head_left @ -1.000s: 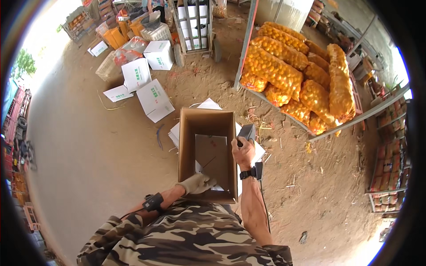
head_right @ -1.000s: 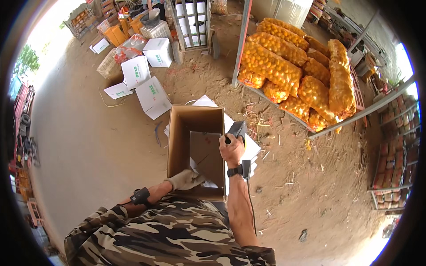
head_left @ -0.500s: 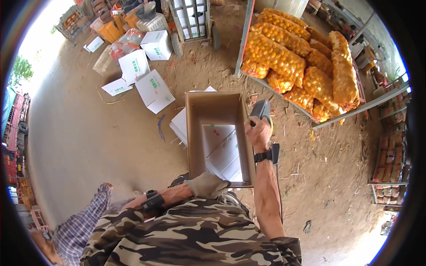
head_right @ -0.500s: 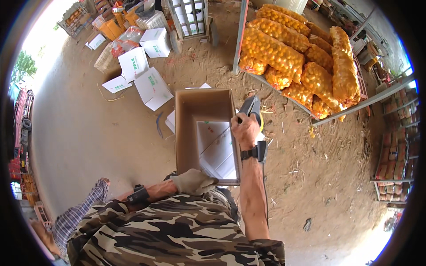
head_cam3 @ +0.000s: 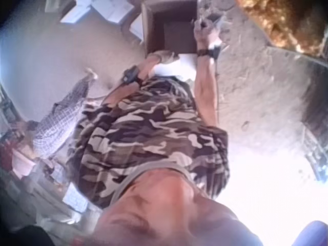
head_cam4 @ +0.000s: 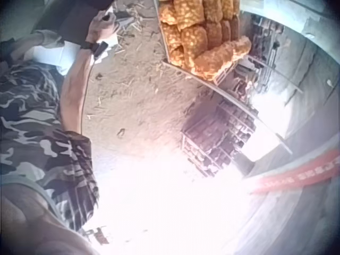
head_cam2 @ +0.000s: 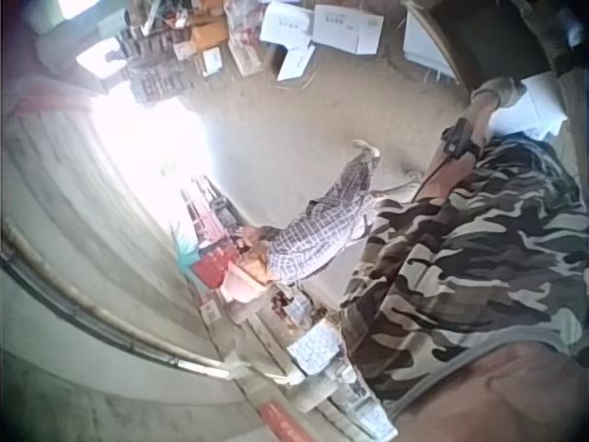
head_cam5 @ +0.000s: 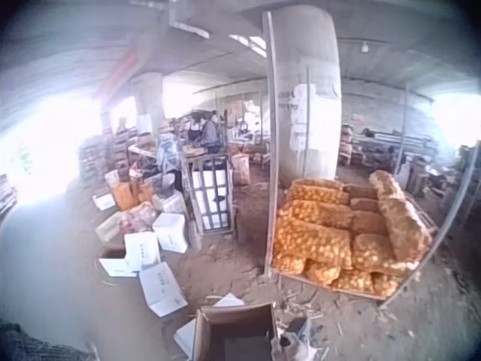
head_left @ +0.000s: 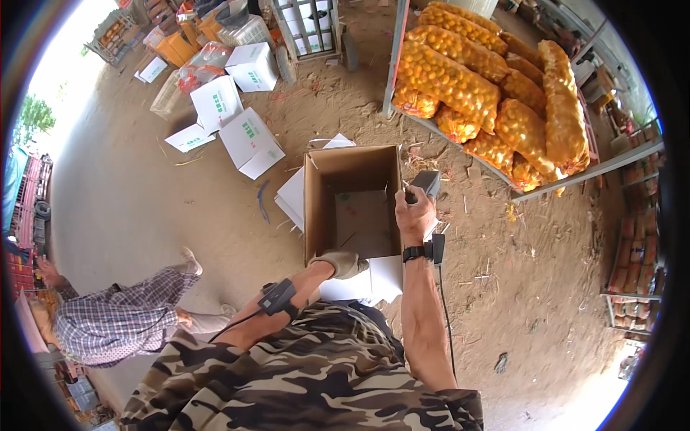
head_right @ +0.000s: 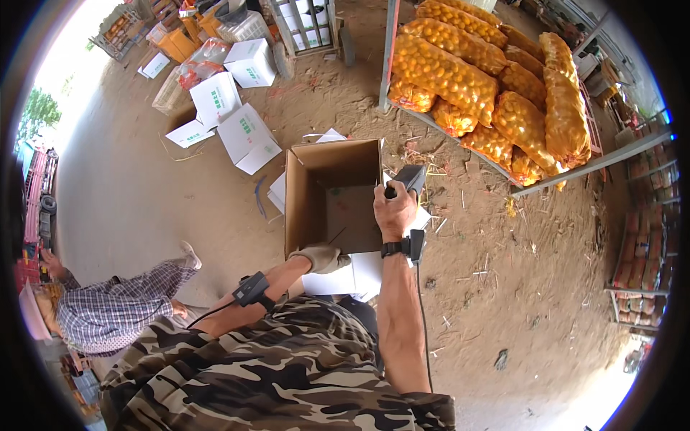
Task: Assemble and tape the bottom of cardboard boxes in a produce warehouse setting.
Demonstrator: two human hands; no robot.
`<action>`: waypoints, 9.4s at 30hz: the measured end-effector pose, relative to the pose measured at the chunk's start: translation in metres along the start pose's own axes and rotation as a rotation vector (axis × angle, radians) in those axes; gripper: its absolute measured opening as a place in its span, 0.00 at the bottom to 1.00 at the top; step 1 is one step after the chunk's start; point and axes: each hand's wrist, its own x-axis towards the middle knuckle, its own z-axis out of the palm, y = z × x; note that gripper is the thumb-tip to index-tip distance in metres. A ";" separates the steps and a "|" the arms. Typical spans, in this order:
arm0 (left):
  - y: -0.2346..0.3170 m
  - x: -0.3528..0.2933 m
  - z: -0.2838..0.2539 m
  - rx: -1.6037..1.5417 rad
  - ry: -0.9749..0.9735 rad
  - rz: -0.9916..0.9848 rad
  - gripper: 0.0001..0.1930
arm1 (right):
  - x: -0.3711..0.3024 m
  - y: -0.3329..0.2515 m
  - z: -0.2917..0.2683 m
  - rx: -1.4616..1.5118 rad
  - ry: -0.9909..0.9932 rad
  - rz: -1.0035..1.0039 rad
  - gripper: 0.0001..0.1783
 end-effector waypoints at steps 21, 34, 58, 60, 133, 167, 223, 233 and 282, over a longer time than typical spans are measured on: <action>0.010 0.072 -0.146 0.251 1.062 0.084 0.14 | 0.008 0.031 -0.005 0.236 0.052 0.026 0.15; -0.001 0.006 -0.181 -0.113 1.089 0.515 0.24 | -0.091 -0.011 0.084 -0.394 -0.110 -0.232 0.15; -0.095 0.152 -0.160 0.141 0.739 0.059 0.24 | -0.086 -0.054 -0.017 0.701 -0.312 0.416 0.50; -0.098 0.151 -0.165 0.133 0.718 0.054 0.24 | -0.112 -0.059 -0.004 0.755 -0.286 0.478 0.46; -0.124 0.212 -0.204 -0.001 0.659 0.389 0.19 | -0.094 -0.049 0.048 0.312 -0.262 0.228 0.30; -0.146 0.178 -0.162 -0.032 0.533 0.011 0.27 | -0.310 -0.008 -0.188 0.168 -0.644 0.684 0.18; -0.306 0.156 0.196 -1.006 0.817 -0.694 0.39 | -0.429 0.163 -0.167 0.518 -0.366 0.974 0.22; -0.201 0.021 0.104 -1.802 0.547 -0.145 0.19 | -0.338 0.236 -0.170 0.864 -0.056 1.219 0.29; -0.043 -0.024 -0.065 -0.782 0.609 -0.092 0.45 | -0.170 0.042 -0.053 0.455 -0.303 -0.147 0.30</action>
